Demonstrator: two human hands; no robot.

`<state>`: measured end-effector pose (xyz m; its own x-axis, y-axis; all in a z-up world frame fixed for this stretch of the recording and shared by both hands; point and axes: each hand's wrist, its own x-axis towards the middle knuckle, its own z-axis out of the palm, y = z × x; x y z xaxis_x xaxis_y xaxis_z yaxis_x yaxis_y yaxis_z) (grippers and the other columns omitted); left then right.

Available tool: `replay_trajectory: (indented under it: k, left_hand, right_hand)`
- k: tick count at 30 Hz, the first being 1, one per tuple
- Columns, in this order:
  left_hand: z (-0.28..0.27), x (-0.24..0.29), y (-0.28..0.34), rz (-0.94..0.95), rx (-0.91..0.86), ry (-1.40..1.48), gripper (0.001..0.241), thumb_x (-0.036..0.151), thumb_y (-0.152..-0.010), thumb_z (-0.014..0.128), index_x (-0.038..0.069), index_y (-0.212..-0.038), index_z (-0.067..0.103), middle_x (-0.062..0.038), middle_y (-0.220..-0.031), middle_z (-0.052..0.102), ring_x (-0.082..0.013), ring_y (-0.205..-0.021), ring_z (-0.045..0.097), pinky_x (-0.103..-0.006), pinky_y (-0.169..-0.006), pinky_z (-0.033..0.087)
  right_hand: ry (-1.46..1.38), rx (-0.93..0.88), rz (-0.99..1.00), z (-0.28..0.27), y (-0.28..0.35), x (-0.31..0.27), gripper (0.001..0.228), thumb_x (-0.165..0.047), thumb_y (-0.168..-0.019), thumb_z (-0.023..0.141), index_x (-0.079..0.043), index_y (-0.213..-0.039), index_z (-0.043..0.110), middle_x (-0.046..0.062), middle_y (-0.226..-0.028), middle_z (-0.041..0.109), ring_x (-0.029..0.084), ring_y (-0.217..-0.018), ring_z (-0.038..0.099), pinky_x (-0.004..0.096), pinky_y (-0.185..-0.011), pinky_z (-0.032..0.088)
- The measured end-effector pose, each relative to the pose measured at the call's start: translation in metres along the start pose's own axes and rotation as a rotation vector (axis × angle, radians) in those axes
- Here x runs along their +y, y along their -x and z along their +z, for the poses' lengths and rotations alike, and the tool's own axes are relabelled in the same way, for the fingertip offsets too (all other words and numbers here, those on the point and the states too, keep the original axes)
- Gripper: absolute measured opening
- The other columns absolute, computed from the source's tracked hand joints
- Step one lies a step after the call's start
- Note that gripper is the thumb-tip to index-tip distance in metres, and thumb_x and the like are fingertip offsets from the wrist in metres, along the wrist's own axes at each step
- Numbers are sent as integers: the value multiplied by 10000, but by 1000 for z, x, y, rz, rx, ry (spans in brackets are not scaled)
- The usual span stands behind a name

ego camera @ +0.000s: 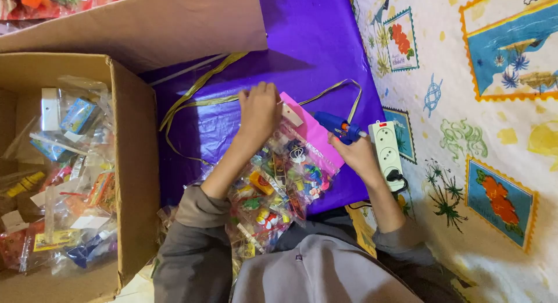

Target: Sealing a large plastic bag containing toy packages using a hot glue gun and then sorting items in a box.

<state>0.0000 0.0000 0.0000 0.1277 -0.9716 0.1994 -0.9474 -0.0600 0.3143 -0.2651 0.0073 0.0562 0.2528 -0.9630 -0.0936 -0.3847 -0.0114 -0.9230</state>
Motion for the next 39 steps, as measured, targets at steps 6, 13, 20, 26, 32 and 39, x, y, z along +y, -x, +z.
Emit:
replay_trajectory:
  k: [6,13,20,26,32,39]
  left_hand:
    - [11,0,4,26,150,-98,242,373,-947,681,156,-862,614,-25,-816,613,-249,-788,648,-467,-857,401]
    - [49,29,28,149,-60,-167,444,300,-713,892,61,-1039,710,-97,-910,693,-299,-889,692,-606,-1059,329]
    - [85,29,33,213,128,-319,82,92,-793,670,67,-809,747,-89,-745,681,-286,-734,678,-569,-956,377]
    - [61,13,12,118,-65,-110,239,302,-789,695,76,-821,765,-122,-717,692,-338,-708,683,-525,-805,409]
    - [30,-5,-25,-199,-432,153,325,476,-923,597,222,-985,790,-94,-891,787,-415,-963,746,-631,-969,411]
    - [33,-18,-30,-268,-473,218,344,433,-924,573,196,-1043,792,-118,-1006,789,-417,-1087,717,-584,-970,462]
  right_hand:
    - [-77,-14,-18,12,-10,19,97,-39,-824,777,-31,-741,728,48,-633,664,126,-620,564,294,-582,500]
    - [-54,-35,23,6,-2,13,108,-47,-841,731,-16,-741,707,33,-637,626,147,-630,564,302,-603,494]
    - [-64,-10,17,14,-6,30,57,-34,-818,747,-16,-766,734,66,-644,657,146,-652,576,316,-614,502]
    - [-23,23,-15,18,-3,24,131,-26,-804,729,-47,-683,682,14,-580,579,136,-579,532,297,-550,455]
    - [-8,20,-75,30,-11,43,118,-34,-766,746,-59,-672,678,8,-557,560,117,-579,506,292,-525,419]
    - [-1,-24,-144,64,-36,97,146,-85,-737,812,-14,-846,746,122,-603,656,141,-600,559,326,-527,477]
